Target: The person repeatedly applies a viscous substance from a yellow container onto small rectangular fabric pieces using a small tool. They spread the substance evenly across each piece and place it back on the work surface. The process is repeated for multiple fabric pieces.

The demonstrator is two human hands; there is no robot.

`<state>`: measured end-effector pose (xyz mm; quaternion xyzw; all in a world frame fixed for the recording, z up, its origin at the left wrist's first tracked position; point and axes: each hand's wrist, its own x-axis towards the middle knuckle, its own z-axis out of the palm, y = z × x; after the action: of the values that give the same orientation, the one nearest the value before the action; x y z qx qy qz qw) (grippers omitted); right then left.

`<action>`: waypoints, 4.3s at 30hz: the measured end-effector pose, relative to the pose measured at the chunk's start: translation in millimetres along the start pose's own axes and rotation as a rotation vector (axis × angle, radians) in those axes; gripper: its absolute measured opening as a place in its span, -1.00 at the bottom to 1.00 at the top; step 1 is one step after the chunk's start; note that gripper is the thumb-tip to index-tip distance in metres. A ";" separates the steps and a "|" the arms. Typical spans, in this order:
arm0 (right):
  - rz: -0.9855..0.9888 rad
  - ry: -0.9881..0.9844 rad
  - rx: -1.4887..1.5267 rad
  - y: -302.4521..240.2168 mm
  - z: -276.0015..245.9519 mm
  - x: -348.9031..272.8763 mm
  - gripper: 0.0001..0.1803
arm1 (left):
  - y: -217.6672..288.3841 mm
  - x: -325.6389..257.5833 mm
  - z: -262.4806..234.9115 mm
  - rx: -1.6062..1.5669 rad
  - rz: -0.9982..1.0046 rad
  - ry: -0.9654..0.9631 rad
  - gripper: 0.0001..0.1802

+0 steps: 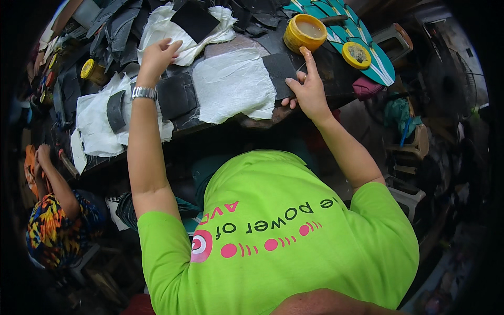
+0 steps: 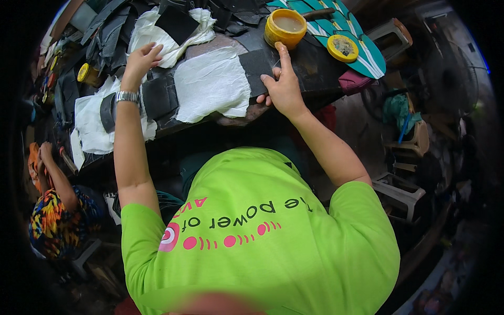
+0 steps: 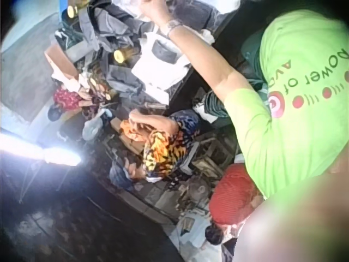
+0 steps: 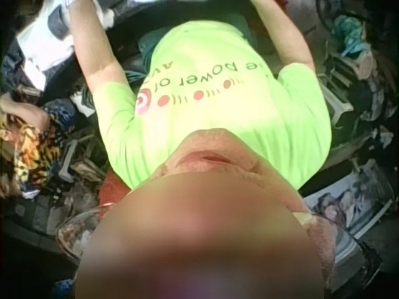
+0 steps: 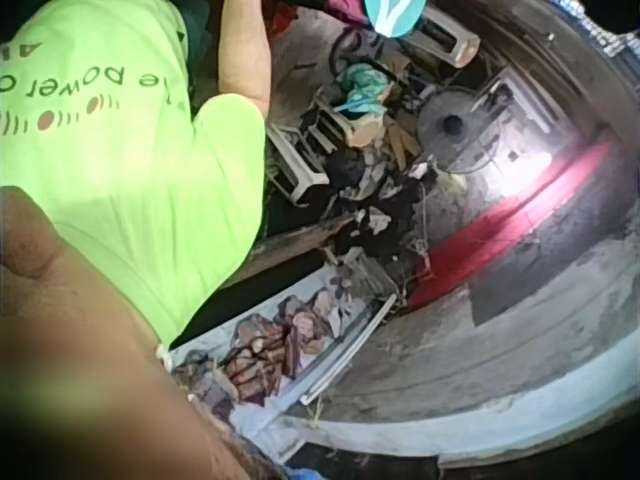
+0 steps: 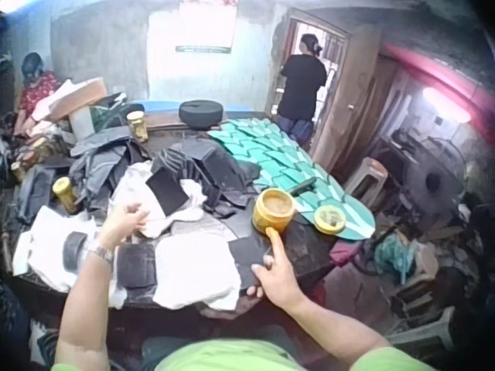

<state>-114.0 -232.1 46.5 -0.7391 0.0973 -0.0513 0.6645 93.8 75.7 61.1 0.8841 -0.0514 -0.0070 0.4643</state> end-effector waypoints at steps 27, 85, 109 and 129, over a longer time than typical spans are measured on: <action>-0.488 -0.189 -0.760 -18.3 28.3 107.0 -0.12 | 28.5 -171.9 76.2 0.475 0.799 -0.380 -0.33; -0.521 0.204 -1.257 -46.4 -108.5 133.1 -0.38 | 36.7 -84.3 128.0 0.635 0.648 -0.027 0.01; -0.479 -0.470 -0.359 -10.5 -36.2 62.8 -0.32 | 48.7 -170.8 45.1 0.130 0.705 -0.427 -0.78; -0.706 -0.398 -1.387 24.5 -12.4 61.8 -0.33 | 6.9 -105.2 122.5 0.586 0.724 -0.079 -0.44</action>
<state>-58.1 -259.7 20.2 -0.9661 -0.2526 -0.0537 0.0036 -18.7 -18.4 -6.6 0.9023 -0.3740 0.1365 0.1651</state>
